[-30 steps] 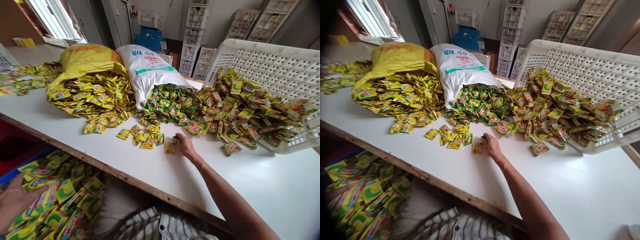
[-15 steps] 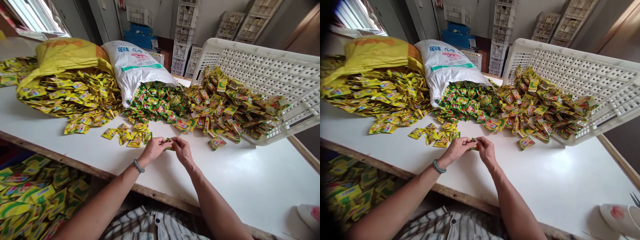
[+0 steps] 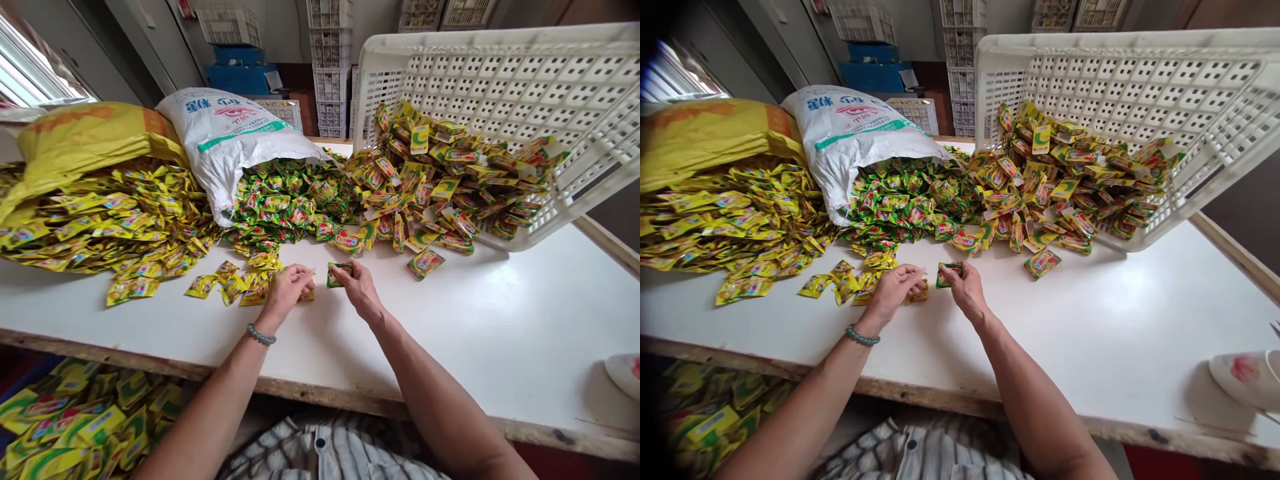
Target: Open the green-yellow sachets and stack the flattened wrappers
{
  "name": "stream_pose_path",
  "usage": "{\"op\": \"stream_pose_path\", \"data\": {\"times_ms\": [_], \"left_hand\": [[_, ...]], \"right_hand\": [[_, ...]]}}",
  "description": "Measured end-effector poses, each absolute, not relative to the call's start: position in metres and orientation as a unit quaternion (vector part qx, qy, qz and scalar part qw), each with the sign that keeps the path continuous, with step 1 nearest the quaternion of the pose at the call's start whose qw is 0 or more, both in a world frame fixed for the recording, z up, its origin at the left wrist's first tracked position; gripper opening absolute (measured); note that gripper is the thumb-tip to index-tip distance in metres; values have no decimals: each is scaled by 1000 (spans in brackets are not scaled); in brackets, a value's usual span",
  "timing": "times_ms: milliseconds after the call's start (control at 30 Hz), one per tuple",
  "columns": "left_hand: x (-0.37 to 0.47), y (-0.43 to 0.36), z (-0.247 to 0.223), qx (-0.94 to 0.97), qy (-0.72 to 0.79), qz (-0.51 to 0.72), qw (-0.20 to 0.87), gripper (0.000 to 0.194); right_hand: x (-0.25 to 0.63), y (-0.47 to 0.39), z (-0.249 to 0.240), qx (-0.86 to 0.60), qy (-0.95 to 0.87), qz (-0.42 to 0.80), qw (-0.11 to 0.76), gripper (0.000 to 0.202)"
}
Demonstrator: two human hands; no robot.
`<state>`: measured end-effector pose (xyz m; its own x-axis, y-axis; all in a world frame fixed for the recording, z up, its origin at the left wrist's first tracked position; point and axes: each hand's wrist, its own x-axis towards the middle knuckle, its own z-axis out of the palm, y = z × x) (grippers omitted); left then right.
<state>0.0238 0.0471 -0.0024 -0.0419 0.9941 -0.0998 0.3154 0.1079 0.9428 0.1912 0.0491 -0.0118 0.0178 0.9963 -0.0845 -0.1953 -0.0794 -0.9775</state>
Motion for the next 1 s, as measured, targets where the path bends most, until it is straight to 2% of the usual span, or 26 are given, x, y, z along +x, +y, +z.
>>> {"op": "stream_pose_path", "data": {"times_ms": [67,133,200,300,433,600,767,900,1000], "left_hand": [[15,50,3,595,696,308,258,40],[13,50,4,642,730,197,126,39],[17,48,2,677,723,117,71,38],[26,46,-6,706,701,89,56,33],[27,53,-13,688,677,197,175,18],[30,60,-13,584,598,305,456,23],[37,50,-9,483,487,370,627,29],[35,46,-13,466,448,389,656,32],[33,50,-16,471,466,404,630,39]], "right_hand": [[196,53,-14,-496,-431,525,541,38],[199,55,-17,-512,-453,494,537,35],[199,56,-20,-538,-483,466,510,28],[199,57,-26,-573,-525,443,447,16],[202,57,-28,-566,-542,449,429,12],[200,55,-21,-458,-538,536,462,35],[195,55,-28,-552,-595,406,421,38],[191,57,-35,-556,-570,423,433,27],[190,58,-32,-505,-498,534,460,36]]}}
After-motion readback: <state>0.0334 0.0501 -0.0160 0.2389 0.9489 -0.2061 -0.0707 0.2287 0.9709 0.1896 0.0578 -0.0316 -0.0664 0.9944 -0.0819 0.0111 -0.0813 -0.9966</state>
